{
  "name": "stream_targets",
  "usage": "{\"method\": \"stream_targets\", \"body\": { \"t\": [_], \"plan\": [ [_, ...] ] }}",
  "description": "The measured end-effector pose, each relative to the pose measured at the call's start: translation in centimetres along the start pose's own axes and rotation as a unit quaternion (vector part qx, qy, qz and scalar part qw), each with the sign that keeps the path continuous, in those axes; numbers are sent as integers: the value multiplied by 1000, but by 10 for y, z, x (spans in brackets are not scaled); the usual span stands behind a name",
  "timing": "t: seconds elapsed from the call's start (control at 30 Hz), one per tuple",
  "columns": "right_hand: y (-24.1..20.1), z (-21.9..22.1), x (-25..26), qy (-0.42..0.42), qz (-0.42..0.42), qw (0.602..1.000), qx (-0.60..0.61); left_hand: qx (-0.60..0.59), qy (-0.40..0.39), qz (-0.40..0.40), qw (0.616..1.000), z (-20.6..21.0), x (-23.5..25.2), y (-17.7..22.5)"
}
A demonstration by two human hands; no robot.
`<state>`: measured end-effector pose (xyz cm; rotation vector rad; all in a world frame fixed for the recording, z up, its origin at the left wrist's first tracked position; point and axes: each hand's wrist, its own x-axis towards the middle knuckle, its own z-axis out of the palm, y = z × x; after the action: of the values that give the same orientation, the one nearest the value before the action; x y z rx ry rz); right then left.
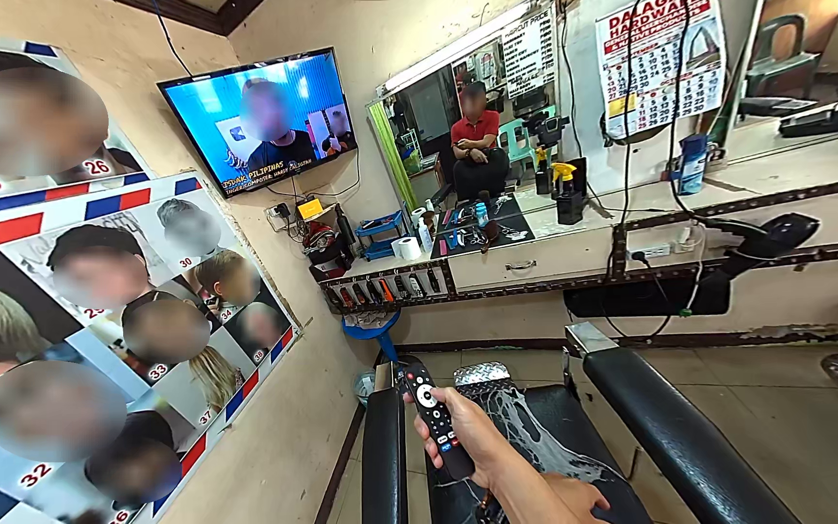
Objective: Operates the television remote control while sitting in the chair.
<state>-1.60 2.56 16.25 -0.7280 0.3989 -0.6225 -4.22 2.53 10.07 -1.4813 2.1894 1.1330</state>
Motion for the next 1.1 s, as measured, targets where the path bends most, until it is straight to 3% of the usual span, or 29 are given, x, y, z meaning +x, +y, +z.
{"method": "stream_targets", "body": {
  "t": [1.1],
  "plan": [
    [0, 1, 1, 15, 9, 1000, -3, 18, -1, 33, 999, 4, 13, -12]
  ]
}}
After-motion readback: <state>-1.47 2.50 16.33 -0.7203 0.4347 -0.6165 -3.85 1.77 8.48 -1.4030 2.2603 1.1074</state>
